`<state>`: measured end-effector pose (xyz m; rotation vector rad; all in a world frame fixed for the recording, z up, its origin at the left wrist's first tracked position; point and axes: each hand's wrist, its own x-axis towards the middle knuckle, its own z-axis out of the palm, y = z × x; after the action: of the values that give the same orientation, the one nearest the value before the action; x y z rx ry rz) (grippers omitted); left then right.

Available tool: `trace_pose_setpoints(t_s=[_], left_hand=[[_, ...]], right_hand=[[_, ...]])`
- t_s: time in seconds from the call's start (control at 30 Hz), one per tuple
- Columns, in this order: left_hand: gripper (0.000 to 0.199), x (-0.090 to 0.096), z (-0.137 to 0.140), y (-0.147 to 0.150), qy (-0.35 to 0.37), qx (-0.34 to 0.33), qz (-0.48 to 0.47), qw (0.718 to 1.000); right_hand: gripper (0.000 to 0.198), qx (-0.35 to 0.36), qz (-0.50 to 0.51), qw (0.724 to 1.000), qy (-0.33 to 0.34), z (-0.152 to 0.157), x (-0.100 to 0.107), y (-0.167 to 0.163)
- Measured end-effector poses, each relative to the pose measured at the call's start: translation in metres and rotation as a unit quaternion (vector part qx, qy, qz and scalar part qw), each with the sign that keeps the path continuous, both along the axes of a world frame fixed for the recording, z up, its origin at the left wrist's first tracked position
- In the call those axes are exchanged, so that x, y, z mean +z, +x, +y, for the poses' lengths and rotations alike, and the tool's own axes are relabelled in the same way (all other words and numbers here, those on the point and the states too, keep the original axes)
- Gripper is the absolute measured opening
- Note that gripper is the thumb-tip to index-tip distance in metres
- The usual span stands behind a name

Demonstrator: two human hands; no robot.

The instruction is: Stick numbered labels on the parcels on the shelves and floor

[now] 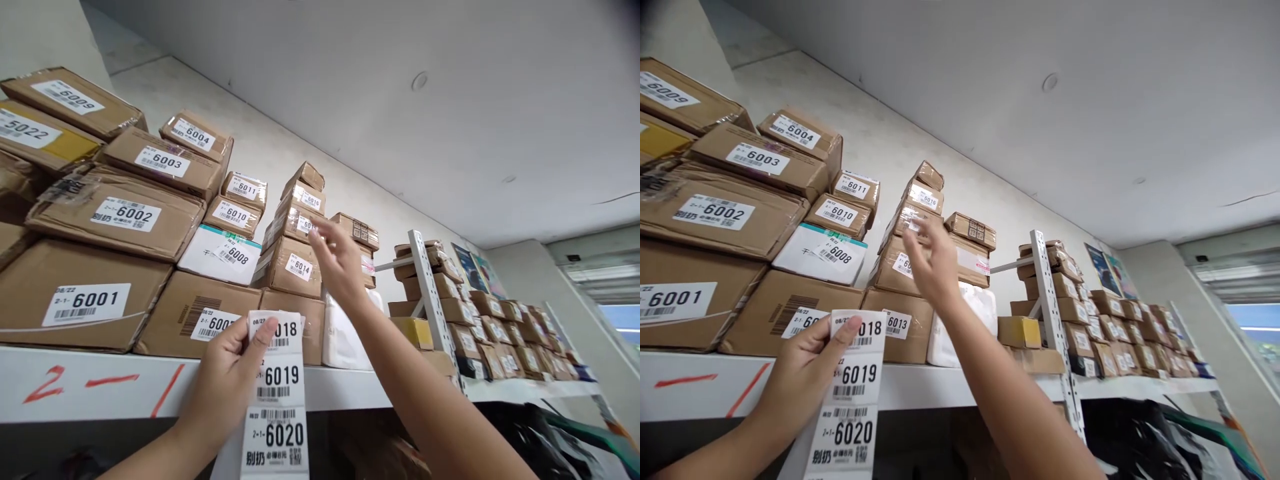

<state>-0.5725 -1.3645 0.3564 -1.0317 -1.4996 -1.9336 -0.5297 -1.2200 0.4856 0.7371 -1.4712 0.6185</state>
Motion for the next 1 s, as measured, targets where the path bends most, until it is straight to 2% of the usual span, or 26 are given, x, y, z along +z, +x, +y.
trace_pose_setpoints(t_s=[0.07,0.1,0.2,0.3,0.37,0.47,0.53,0.6,0.67,0.8,0.87,1.0], left_hand=[[0.047,0.008,0.003,0.002,0.000,0.004,0.004,1.000],[0.048,0.011,0.004,0.003,-0.003,0.012,0.014,1.000],[0.054,0.021,0.006,0.004,-0.023,0.054,0.052,0.997],[0.054,0.027,0.006,0.005,-0.041,0.085,0.089,0.992],[0.044,0.029,0.007,0.005,-0.044,0.074,0.103,0.991],[0.042,0.028,0.009,0.008,-0.032,0.036,0.079,0.996],[0.041,0.025,0.009,0.011,-0.029,0.046,0.062,0.997],[0.044,0.022,0.008,0.014,-0.027,0.088,0.051,0.994],[0.051,0.019,0.007,0.014,-0.020,0.102,0.037,0.994],[0.045,0.015,0.007,0.008,-0.057,0.037,0.011,0.998],[0.045,0.014,0.005,0.004,-0.101,0.037,0.010,0.994],[0.044,0.012,-0.005,-0.005,-0.161,0.127,0.064,0.977]], right_hand=[[0.028,0.108,-0.087,0.989,0.043,-0.006,-0.037,0.020],[0.026,0.136,-0.123,0.982,0.052,-0.008,-0.051,0.027],[0.018,0.145,-0.168,0.975,0.029,-0.006,-0.074,0.038],[0.016,0.142,-0.198,0.970,-0.027,0.001,-0.077,0.035],[0.014,0.160,-0.226,0.959,-0.061,0.006,-0.075,0.031],[0.015,0.189,-0.221,0.951,-0.105,0.009,-0.074,0.025],[0.018,0.202,-0.216,0.947,-0.123,0.007,-0.078,0.022],[0.019,0.219,-0.213,0.944,-0.123,0.003,-0.084,0.019],[0.016,0.218,-0.198,0.948,-0.116,-0.002,-0.091,0.015],[0.011,0.153,-0.144,0.971,-0.112,-0.005,-0.098,0.004],[0.009,0.132,-0.133,0.977,-0.099,-0.003,-0.097,-0.002],[0.010,0.117,-0.102,0.985,-0.071,0.001,-0.090,-0.011]])
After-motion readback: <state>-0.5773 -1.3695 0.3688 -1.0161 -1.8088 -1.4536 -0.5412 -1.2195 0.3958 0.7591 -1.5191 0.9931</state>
